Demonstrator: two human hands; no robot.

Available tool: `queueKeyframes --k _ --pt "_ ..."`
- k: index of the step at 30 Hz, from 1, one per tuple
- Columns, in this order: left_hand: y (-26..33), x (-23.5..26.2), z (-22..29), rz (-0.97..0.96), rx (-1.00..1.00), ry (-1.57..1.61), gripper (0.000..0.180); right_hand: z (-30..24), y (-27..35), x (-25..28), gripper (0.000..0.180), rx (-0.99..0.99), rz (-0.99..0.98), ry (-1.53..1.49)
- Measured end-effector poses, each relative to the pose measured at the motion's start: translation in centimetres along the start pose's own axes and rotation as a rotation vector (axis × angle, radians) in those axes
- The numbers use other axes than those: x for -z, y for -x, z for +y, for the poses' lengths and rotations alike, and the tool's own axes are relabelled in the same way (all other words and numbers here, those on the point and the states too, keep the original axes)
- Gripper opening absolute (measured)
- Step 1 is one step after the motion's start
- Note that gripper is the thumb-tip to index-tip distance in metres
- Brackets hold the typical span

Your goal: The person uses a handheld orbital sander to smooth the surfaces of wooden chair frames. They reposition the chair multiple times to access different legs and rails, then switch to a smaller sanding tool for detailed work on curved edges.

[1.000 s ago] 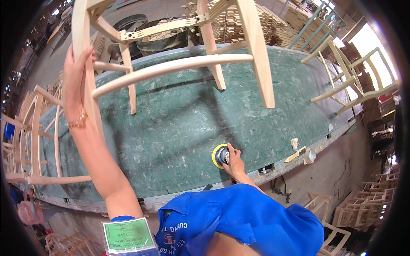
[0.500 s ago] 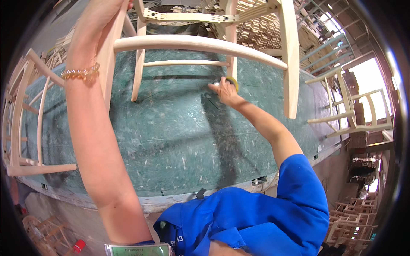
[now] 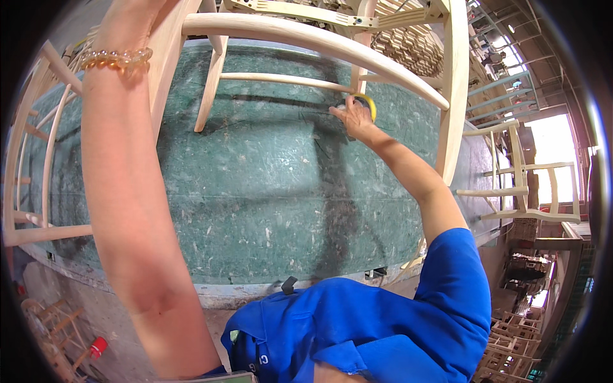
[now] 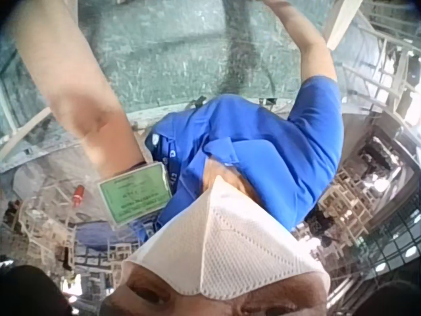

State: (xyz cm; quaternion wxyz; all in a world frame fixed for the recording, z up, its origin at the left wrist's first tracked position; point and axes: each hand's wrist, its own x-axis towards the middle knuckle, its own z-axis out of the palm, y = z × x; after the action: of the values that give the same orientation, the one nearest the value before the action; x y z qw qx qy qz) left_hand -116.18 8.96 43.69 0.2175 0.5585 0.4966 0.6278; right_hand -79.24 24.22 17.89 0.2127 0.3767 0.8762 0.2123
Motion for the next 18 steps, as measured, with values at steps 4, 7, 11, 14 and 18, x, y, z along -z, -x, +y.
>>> queueKeyframes --k 4,7,11,14,18 --pt "0.0 0.0 0.5 -0.007 0.01 -0.01 0.026 1.2 -0.1 1.5 0.038 -0.056 -0.013 0.006" --pt "0.4 0.1 0.8 0.002 0.024 -0.016 0.026 1.8 -1.0 3.0 0.035 -0.095 -0.066 -0.037" --pt "0.6 0.0 0.8 0.009 0.03 -0.016 0.025 1.8 -1.5 3.6 0.054 -0.16 -0.077 0.048" --pt "1.1 0.0 1.3 0.017 0.021 -0.019 0.025 2.4 -0.6 2.4 0.037 -0.075 0.076 0.119" --pt "1.1 -0.3 0.7 0.049 0.06 0.029 0.024 2.6 -1.1 4.1 0.074 -0.151 -0.042 -0.158"
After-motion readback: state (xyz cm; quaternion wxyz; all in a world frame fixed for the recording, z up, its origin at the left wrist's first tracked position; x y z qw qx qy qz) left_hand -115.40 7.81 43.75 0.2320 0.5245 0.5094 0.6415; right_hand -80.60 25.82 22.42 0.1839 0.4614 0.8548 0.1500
